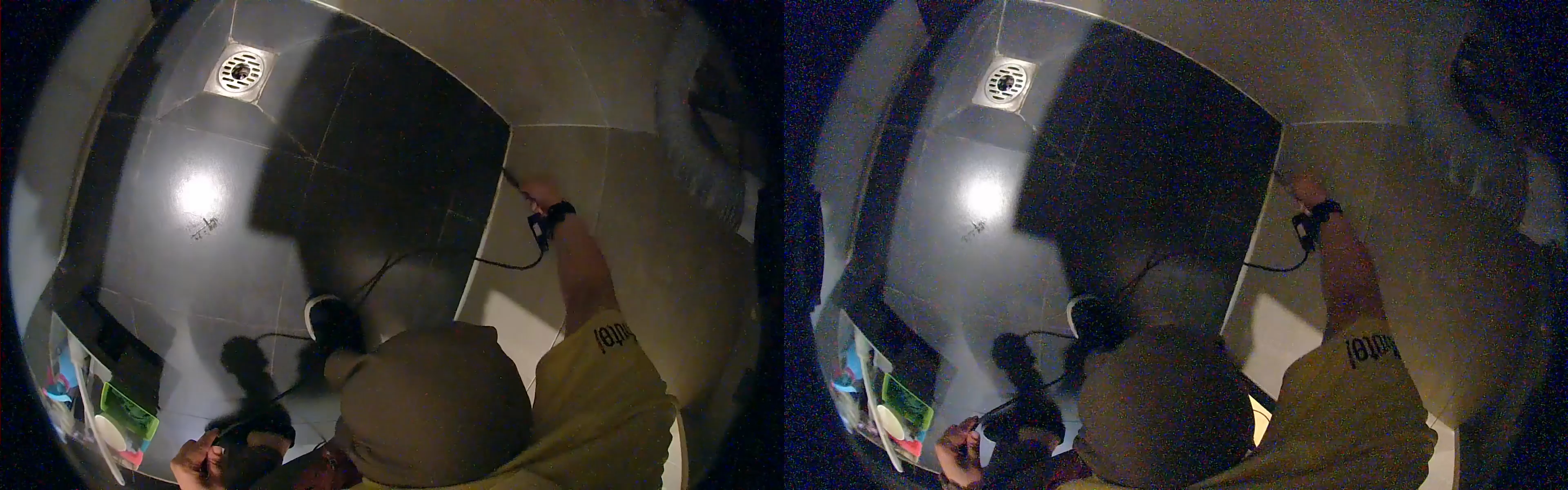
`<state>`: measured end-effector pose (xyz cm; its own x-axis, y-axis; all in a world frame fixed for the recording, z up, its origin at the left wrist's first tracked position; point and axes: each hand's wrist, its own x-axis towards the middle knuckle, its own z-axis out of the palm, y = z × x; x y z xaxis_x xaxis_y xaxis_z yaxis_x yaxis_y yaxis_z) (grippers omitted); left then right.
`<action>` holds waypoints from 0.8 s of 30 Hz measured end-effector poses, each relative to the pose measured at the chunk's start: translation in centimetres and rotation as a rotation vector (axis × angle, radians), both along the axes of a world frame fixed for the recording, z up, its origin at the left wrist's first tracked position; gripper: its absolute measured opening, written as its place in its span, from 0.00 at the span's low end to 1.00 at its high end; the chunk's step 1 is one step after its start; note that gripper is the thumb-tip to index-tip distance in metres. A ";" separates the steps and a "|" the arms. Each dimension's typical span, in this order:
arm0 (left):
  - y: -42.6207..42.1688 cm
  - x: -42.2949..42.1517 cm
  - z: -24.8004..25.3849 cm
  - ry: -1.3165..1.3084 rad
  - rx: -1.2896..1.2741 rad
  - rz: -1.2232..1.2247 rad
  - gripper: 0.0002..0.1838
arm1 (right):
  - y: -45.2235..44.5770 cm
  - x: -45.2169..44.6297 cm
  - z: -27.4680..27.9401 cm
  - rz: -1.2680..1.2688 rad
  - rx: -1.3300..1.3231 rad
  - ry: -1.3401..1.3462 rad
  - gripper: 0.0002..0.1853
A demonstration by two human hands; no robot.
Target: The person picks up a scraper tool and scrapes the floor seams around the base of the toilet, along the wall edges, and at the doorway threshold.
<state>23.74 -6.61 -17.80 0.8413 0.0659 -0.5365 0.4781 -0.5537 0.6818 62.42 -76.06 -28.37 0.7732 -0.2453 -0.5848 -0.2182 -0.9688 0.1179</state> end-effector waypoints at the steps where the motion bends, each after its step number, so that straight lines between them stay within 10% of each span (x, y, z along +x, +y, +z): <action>1: 0.4 -1.5 -0.8 -0.047 -0.103 0.116 0.13 | -1.0 -0.1 0.5 -0.063 0.047 0.079 0.15; 4: -0.1 0.2 1.2 0.030 -0.145 0.124 0.08 | -4.8 1.2 0.0 -0.299 0.126 0.210 0.14; 7: -0.3 0.7 1.6 0.134 -0.094 0.013 0.05 | -8.0 1.2 -3.1 0.088 -0.063 0.140 0.14; 9: -0.2 1.0 1.8 0.113 -0.097 0.025 0.05 | -7.4 0.1 -2.5 -0.322 -0.013 0.102 0.13; 12: 1.1 -0.6 1.2 0.121 -0.092 0.069 0.05 | -7.0 -0.1 0.1 0.636 0.150 -0.025 0.11; 13: 3.0 -4.9 -0.6 0.171 -0.334 0.240 0.06 | -5.5 1.3 1.7 -0.156 0.262 0.258 0.10; 15: 2.9 -5.1 -0.9 0.229 -0.585 0.410 0.06 | -6.6 1.0 1.1 -0.965 0.333 0.520 0.10; 18: 0.6 1.6 2.2 0.174 -0.077 -0.138 0.08 | -4.5 -2.4 -1.7 0.051 -0.018 0.013 0.09; 24: 1.2 0.9 1.5 -0.057 -0.292 -0.017 0.08 | -4.7 -4.4 -0.1 -0.439 0.017 0.163 0.10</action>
<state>24.61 -5.45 -16.33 0.8705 -0.0983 -0.4823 0.4266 -0.3380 0.8389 58.01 -80.71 -28.42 0.4965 -0.5176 -0.6969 -0.5875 -0.7913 0.1692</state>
